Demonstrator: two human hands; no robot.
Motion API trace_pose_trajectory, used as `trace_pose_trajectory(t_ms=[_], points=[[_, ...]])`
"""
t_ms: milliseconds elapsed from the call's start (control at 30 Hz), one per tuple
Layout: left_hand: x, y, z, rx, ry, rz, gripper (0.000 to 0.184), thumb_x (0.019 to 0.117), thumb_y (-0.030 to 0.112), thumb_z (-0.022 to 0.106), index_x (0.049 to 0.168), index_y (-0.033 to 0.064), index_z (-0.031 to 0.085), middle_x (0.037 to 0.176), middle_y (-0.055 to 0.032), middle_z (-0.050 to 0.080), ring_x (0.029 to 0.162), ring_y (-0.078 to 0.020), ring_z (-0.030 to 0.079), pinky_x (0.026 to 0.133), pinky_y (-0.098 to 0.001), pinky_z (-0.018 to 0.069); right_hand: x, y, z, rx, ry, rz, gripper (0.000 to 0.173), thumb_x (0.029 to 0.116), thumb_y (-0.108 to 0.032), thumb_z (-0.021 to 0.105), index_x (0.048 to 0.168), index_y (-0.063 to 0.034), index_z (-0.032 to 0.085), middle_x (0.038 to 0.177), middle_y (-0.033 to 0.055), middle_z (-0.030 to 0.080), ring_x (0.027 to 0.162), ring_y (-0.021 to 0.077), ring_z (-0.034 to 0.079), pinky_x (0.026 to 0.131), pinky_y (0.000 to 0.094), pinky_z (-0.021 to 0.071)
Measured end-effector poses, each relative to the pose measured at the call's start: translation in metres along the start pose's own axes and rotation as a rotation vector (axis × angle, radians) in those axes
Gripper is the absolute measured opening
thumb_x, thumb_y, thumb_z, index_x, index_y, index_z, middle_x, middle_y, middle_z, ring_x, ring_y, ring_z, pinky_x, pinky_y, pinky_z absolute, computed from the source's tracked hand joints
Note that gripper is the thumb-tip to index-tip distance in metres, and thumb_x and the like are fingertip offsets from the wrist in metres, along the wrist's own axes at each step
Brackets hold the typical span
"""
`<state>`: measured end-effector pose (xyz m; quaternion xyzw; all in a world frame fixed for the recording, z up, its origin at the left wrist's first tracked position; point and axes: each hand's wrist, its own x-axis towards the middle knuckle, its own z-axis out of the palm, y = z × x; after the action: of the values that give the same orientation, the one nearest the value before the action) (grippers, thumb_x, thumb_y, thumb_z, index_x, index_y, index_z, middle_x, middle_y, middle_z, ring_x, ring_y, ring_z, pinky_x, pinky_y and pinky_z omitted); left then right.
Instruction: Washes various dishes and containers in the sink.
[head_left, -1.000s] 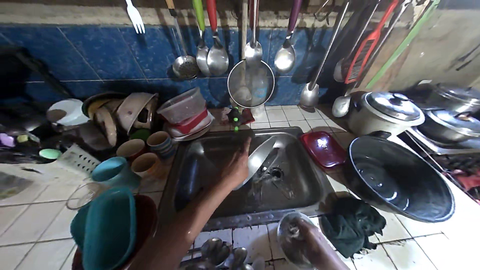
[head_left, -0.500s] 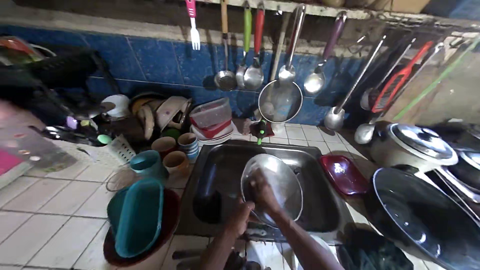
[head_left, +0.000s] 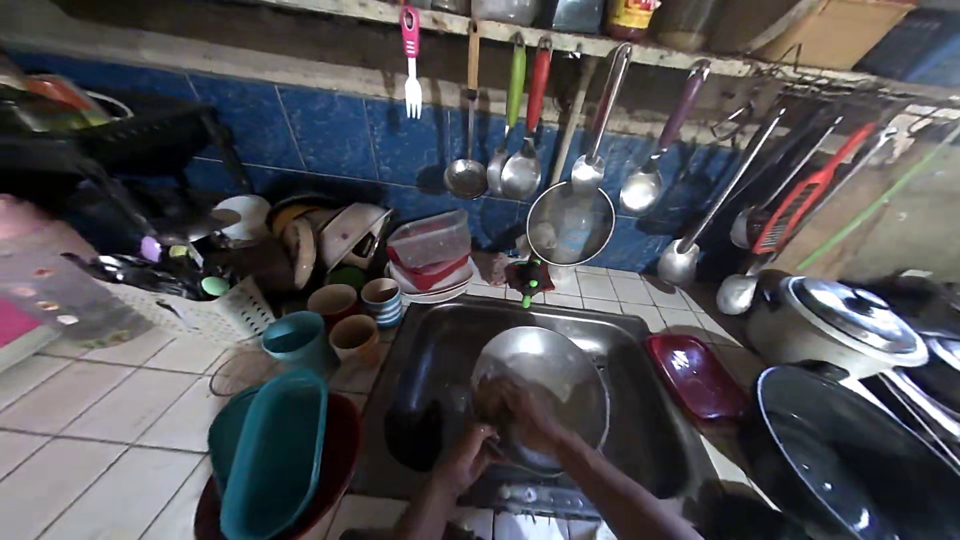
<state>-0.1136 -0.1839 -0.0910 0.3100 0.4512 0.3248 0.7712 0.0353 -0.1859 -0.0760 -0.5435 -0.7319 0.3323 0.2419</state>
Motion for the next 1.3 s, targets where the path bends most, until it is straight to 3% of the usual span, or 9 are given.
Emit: trace_pose_trajectory(t_ms=[133,300,433,567,700,900,1033,1167,1300], points=[[0.004,0.008,-0.028,-0.006,0.108,0.083,0.045,0.0900,-0.013,0.049,0.133,-0.0023,0.040,0.090,-0.0122,0.058,0.066,-0.0188,0.064,0.055,-0.0354,0.0577,-0.025,0.024,-0.033,-0.288,-0.173,0.226,0.040,0.1027,-0.012,0.058,0.142,-0.0059,0.059,0.146,0.0245,0.053,0.135,0.0399,0.052,0.114,0.0536,0.0409],[-0.005,-0.007,-0.001,-0.032,-0.106,-0.003,0.031,0.1003,-0.002,0.047,0.131,0.0004,0.043,0.095,-0.0129,0.067,0.075,-0.0219,0.071,0.062,-0.0382,0.0615,0.008,0.055,-0.052,-0.554,0.448,-0.013,0.040,0.1036,-0.012,0.051,0.140,0.0006,0.059,0.145,0.0268,0.054,0.133,0.0433,0.054,0.110,0.0515,0.0457],[0.014,0.007,-0.007,0.019,-0.188,0.145,0.050,0.1109,0.044,0.032,0.140,0.0059,0.048,0.108,-0.0110,0.070,0.089,-0.0203,0.071,0.076,-0.0391,0.0618,-0.006,0.006,-0.018,-0.100,0.088,-0.153,0.047,0.1042,-0.029,0.057,0.137,0.0033,0.060,0.145,0.0248,0.055,0.137,0.0362,0.052,0.118,0.0476,0.0387],[0.021,0.042,-0.034,0.266,0.061,0.206,0.052,0.1114,0.042,0.034,0.155,0.0139,0.033,0.140,-0.0188,0.053,0.110,-0.0284,0.062,0.086,-0.0473,0.0550,-0.039,-0.018,-0.028,-0.507,-0.357,-0.053,0.047,0.0977,-0.022,0.069,0.141,-0.0075,0.058,0.139,0.0242,0.056,0.131,0.0458,0.052,0.104,0.0621,0.0452],[0.017,0.059,-0.054,0.839,-0.273,0.533,0.068,0.1072,0.038,0.042,0.158,-0.0036,0.028,0.163,-0.0226,0.032,0.148,-0.0305,0.038,0.119,-0.0460,0.0356,-0.042,-0.035,-0.083,-0.315,-0.391,-0.102,0.034,0.0902,-0.011,0.076,0.120,0.0026,0.069,0.110,0.0257,0.070,0.104,0.0413,0.068,0.093,0.0612,0.0509],[-0.024,0.072,-0.012,0.808,-0.724,0.492,0.011,0.0919,0.015,0.071,0.091,0.0041,0.072,0.082,0.0077,0.071,0.079,0.0050,0.064,0.076,-0.0182,0.0543,-0.036,-0.039,-0.123,0.321,0.237,-0.281,0.023,0.0845,-0.017,0.079,0.099,-0.0034,0.067,0.092,-0.0065,0.065,0.083,-0.0030,0.061,0.078,0.0180,0.0542],[-0.022,0.033,0.007,0.329,-0.522,0.369,0.010,0.0959,0.013,0.065,0.103,0.0104,0.071,0.091,0.0084,0.074,0.087,-0.0015,0.069,0.084,-0.0247,0.0585,-0.045,-0.053,-0.068,0.198,0.652,-0.332,0.015,0.0838,-0.016,0.078,0.086,-0.0022,0.071,0.089,0.0010,0.069,0.086,0.0028,0.064,0.079,0.0219,0.0549],[-0.019,0.008,0.017,0.057,-0.523,0.460,0.029,0.0922,0.008,0.062,0.121,0.0089,0.060,0.104,0.0098,0.071,0.097,0.0003,0.066,0.091,-0.0231,0.0550,-0.032,-0.038,-0.012,-0.220,0.838,-0.396,0.034,0.0884,-0.036,0.069,0.084,-0.0031,0.073,0.115,0.0189,0.072,0.126,0.0410,0.060,0.111,0.0604,0.0386],[-0.025,0.014,0.019,0.208,-0.585,0.457,0.051,0.0898,-0.008,0.059,0.140,-0.0069,0.050,0.123,-0.0060,0.070,0.110,-0.0107,0.068,0.098,-0.0309,0.0565,-0.018,-0.015,-0.083,0.219,0.942,-0.024,0.026,0.0968,-0.010,0.056,0.114,0.0073,0.065,0.105,0.0124,0.072,0.096,0.0146,0.070,0.087,0.0343,0.0586]])
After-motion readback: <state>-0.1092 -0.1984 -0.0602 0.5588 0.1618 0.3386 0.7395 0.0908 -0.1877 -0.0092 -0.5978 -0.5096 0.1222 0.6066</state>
